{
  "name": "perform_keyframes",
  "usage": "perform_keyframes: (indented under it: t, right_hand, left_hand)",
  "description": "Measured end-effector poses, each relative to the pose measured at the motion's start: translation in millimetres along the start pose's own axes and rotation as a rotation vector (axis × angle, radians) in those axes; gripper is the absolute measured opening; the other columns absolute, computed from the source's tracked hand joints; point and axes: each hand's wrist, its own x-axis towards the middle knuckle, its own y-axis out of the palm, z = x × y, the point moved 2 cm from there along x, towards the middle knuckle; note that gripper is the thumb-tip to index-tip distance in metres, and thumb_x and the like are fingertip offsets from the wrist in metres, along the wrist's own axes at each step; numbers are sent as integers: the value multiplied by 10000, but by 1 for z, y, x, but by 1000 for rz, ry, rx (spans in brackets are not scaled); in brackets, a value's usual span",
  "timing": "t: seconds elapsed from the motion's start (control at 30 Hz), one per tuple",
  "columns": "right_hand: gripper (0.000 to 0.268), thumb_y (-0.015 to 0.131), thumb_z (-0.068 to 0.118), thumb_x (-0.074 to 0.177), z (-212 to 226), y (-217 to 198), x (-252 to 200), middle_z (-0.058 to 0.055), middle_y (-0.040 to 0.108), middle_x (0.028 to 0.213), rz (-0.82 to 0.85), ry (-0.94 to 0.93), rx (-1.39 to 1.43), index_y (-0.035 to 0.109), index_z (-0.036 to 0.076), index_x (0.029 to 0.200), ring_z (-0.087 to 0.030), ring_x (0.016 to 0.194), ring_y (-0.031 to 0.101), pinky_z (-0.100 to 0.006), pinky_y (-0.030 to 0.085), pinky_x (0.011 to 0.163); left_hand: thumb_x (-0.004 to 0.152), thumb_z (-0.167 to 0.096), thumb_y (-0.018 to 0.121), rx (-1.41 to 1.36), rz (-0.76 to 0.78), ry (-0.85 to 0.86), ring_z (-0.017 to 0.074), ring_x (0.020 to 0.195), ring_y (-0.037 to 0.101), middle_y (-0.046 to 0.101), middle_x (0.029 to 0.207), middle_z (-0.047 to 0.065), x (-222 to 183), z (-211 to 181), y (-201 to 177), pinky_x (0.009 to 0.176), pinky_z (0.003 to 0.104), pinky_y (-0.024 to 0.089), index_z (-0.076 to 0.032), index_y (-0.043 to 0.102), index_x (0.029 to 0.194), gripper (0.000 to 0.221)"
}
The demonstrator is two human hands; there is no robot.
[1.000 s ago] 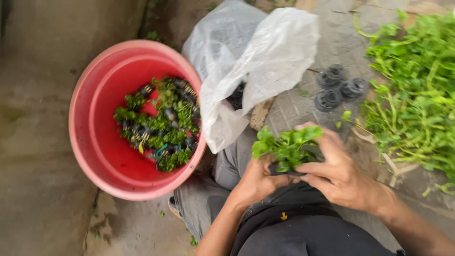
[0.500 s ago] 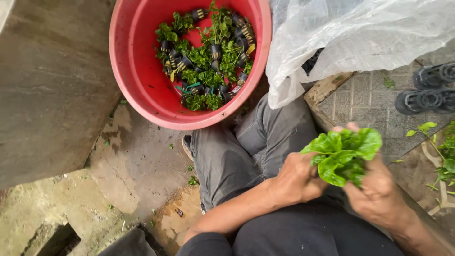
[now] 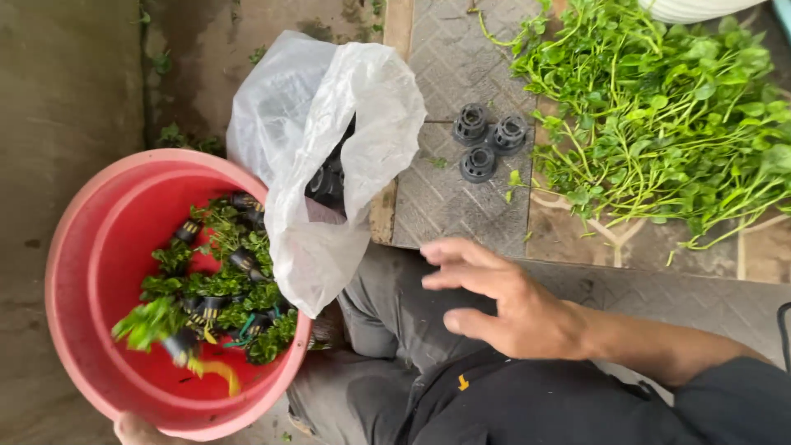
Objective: Wraps a sponge seedling starter around a plant stem and inserts it into a net pot.
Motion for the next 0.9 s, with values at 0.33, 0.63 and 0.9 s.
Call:
perform_keyframes:
  t: [0.33, 0.63, 0.9]
  right_hand:
    - [501, 594, 68, 868, 132, -26, -35, -263, 537, 1454, 112, -304, 149, 567, -38, 1356, -386, 1389, 507, -509, 473, 1166]
    - [347, 685, 125, 869, 92, -41, -39, -153, 631, 1375, -171, -71, -45, 673, 28, 1201, -256, 1093, 657, -400, 559, 993]
    - [202, 733, 127, 897, -15, -169, -5, -91, 712, 1230, -618, 175, -454, 752, 57, 1085, -176, 925, 732, -323, 602, 859]
  left_hand:
    - [937, -16, 719, -202, -48, -512, 233, 921, 643, 636, 1188, 192, 126, 88, 289, 796, 354, 504, -124, 598, 1434, 523]
    - [964, -4, 681, 572, -62, 504, 287, 1083, 729, 554, 1444, 228, 122, 36, 269, 872, 344, 607, -39, 636, 1312, 352]
    - [851, -162, 708, 829, 3, 498, 407, 1355, 527, 569, 1439, 202, 110, 122, 211, 1082, 514, 412, -126, 727, 1227, 379]
